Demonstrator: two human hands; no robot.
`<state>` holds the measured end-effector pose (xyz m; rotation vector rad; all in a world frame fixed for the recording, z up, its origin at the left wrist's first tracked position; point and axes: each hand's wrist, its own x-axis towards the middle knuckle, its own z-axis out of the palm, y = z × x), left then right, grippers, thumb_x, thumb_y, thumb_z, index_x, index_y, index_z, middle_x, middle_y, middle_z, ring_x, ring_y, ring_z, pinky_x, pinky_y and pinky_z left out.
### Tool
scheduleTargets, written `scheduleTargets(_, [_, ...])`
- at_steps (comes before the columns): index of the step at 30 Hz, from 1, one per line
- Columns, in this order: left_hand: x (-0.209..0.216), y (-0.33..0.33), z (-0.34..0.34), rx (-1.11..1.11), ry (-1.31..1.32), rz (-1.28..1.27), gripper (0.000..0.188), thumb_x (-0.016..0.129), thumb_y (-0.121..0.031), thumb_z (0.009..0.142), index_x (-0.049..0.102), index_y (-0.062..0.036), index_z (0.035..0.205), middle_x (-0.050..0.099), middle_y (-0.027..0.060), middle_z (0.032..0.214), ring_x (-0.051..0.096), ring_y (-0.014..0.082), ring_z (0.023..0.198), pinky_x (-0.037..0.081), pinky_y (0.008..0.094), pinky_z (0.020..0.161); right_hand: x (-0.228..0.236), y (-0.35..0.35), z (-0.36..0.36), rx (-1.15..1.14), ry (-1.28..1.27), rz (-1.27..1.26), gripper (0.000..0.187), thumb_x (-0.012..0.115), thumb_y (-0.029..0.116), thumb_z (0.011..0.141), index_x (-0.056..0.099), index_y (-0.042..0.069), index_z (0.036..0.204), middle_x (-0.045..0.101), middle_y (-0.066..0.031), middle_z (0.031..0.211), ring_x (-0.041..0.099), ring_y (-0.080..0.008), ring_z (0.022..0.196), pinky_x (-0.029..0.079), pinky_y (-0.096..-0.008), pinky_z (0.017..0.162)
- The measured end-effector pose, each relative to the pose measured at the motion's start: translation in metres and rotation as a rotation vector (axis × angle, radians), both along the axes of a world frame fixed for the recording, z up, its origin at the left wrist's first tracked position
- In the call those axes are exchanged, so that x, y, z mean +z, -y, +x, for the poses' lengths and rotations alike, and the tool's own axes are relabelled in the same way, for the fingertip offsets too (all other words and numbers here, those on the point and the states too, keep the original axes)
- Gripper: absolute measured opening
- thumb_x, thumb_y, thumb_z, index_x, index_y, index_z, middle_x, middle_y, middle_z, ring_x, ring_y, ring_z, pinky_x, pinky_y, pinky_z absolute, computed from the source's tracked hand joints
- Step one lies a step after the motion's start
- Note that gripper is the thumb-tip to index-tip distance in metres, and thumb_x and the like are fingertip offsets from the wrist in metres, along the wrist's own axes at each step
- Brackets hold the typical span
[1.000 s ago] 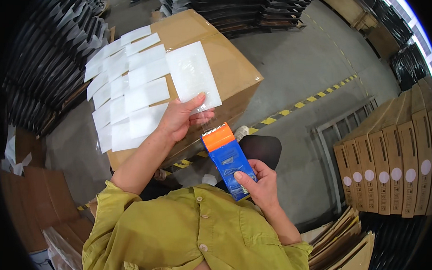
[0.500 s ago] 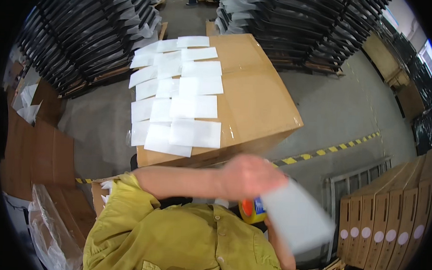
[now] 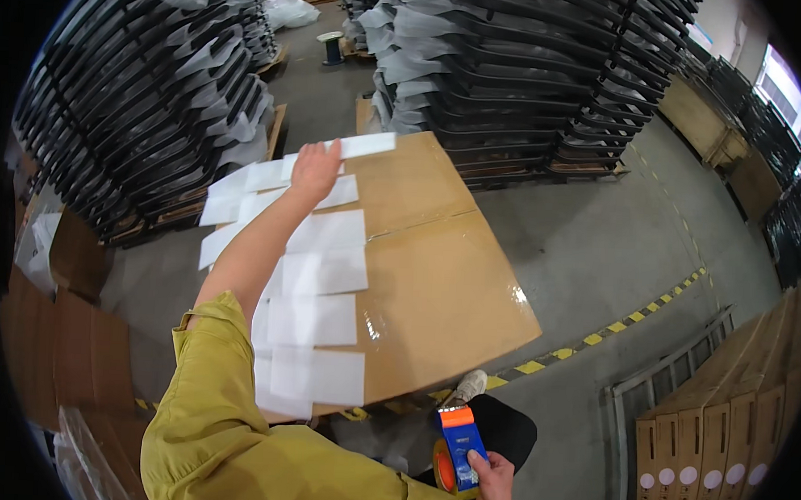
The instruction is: Applying adhesive tape to small foam sheets using a tape dispenser.
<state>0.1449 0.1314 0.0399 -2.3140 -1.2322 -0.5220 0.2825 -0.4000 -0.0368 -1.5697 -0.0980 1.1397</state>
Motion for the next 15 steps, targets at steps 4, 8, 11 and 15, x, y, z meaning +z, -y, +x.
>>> scheduleTargets(4, [-0.029,-0.042,0.005,0.099,-0.040,-0.073,0.033,0.046,-0.020,0.081,0.047,-0.0077,0.112,0.056,0.0168,0.087,0.054,0.0284,0.086,0.037,0.0400,0.085,0.006,-0.012,0.018,0.061,0.116,-0.169,0.028,0.061,0.023,0.077,0.059,-0.004,0.084,0.057,-0.0037,0.072,0.050,-0.0101,0.063,0.040,-0.0239,0.057])
scheduleTargets(8, [-0.052,-0.063,0.018,0.139,-0.029,-0.131,0.035,0.045,-0.028,0.084,0.045,-0.0094,0.114,0.055,0.0191,0.089,0.052,0.0323,0.092,0.035,0.0414,0.089,-0.014,-0.014,0.029,0.047,0.093,-0.203,0.026,0.061,0.021,0.077,0.059,-0.003,0.084,0.058,-0.0035,0.072,0.051,-0.0096,0.062,0.041,-0.0236,0.057])
scheduleTargets(11, [-0.049,-0.055,0.019,0.169,-0.045,-0.219,0.035,0.044,-0.032,0.085,0.048,-0.0098,0.112,0.055,0.0197,0.094,0.050,0.0321,0.097,0.029,0.0467,0.093,-0.012,-0.022,0.032,0.074,0.069,-0.215,0.026,0.061,0.021,0.077,0.059,-0.004,0.085,0.059,-0.0040,0.073,0.052,-0.0098,0.062,0.042,-0.0236,0.057])
scheduleTargets(15, [-0.036,-0.051,0.028,0.192,0.092,-0.376,0.030,0.047,-0.033,0.083,0.062,-0.0083,0.091,0.058,0.0153,0.096,0.044,0.0294,0.106,0.016,0.0600,0.094,-0.010,-0.025,0.026,0.044,0.056,-0.241,0.027,0.061,0.020,0.077,0.059,-0.005,0.088,0.059,-0.0045,0.074,0.053,-0.0099,0.063,0.042,-0.0234,0.058])
